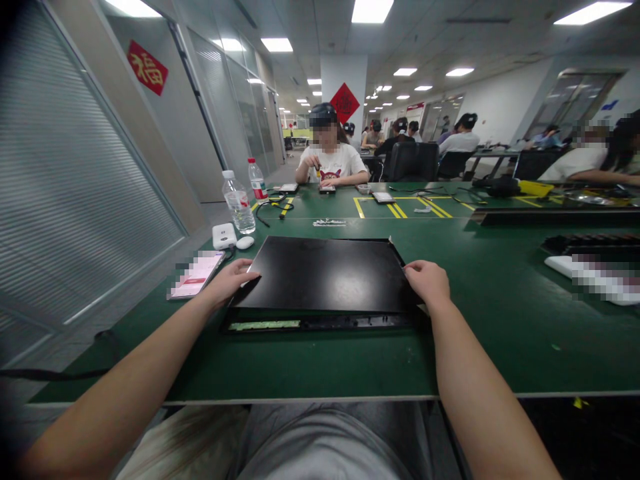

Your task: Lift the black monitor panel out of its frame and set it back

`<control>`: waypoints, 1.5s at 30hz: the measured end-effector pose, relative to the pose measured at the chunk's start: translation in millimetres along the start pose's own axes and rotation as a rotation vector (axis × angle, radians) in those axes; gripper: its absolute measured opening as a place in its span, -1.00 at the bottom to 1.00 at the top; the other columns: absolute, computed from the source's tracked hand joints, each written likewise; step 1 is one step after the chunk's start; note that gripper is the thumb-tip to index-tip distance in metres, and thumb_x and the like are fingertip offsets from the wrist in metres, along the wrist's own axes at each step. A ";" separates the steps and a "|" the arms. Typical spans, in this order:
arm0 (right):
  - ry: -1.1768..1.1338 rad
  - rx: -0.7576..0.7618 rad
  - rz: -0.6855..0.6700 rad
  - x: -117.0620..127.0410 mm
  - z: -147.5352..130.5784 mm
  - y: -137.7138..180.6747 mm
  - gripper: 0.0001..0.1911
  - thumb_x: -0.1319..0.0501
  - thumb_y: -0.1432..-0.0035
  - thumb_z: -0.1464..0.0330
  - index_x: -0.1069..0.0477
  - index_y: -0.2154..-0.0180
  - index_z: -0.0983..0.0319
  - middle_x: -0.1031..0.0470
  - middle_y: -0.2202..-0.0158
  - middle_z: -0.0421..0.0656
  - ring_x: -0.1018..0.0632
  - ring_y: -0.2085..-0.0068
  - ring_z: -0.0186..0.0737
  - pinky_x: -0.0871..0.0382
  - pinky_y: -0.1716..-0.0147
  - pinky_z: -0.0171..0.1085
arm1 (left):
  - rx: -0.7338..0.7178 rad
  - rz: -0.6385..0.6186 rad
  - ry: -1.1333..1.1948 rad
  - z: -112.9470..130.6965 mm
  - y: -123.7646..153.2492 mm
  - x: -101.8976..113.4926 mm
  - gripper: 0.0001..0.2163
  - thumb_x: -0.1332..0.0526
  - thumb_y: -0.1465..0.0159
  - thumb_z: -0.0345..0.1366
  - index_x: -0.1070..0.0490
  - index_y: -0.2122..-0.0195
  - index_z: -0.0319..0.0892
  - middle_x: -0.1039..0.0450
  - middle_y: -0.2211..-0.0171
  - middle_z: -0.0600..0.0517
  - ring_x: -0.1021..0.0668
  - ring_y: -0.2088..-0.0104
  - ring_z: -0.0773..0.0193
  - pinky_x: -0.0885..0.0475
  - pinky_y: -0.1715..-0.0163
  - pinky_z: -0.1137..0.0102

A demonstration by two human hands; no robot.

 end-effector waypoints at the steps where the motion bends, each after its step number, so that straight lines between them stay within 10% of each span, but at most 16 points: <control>1: -0.003 -0.003 -0.001 0.2 0.0 0.2 -0.71 -0.23 -0.11 0.28 -0.71 0.23 0.17 -0.69 0.31 -0.07 -0.64 0.34 -0.10 -0.51 0.18 -0.17 | -0.002 0.005 0.011 0.6 0.3 -0.1 -0.67 -0.47 -0.14 -0.41 -0.44 0.10 -0.14 -0.64 0.40 0.05 -0.72 0.34 0.13 -0.61 0.32 0.34; 24: -0.023 0.019 0.008 0.1 -1.7 1.9 -0.69 -0.22 -0.08 0.29 -0.70 0.22 0.17 -0.68 0.32 -0.09 -0.64 0.32 -0.10 -0.50 0.16 -0.17 | -0.323 0.081 -0.589 6.6 -15.2 13.0 -0.82 -0.49 0.02 -0.17 -0.63 0.43 -0.10 -0.64 -0.01 -0.18 -0.56 -0.18 -0.25 -0.39 -0.28 0.07; 45: 0.016 0.008 -0.014 1.3 -5.5 4.8 -0.68 -0.21 -0.11 0.31 -0.71 0.19 0.18 -0.69 0.28 -0.08 -0.64 0.32 -0.09 -0.49 0.15 -0.16 | -0.378 0.005 -0.898 1.4 -15.2 11.6 -0.52 -0.34 -0.16 0.02 -0.68 0.06 -0.25 -0.48 -0.17 -0.29 -0.51 -0.23 -0.24 -0.29 -0.37 0.09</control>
Point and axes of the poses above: each hand's wrist, its own y-axis away from the middle knuckle, its own x-axis out of the back of the hand, z = x × y, the point moved 5 cm from there along -y, towards the middle knuckle
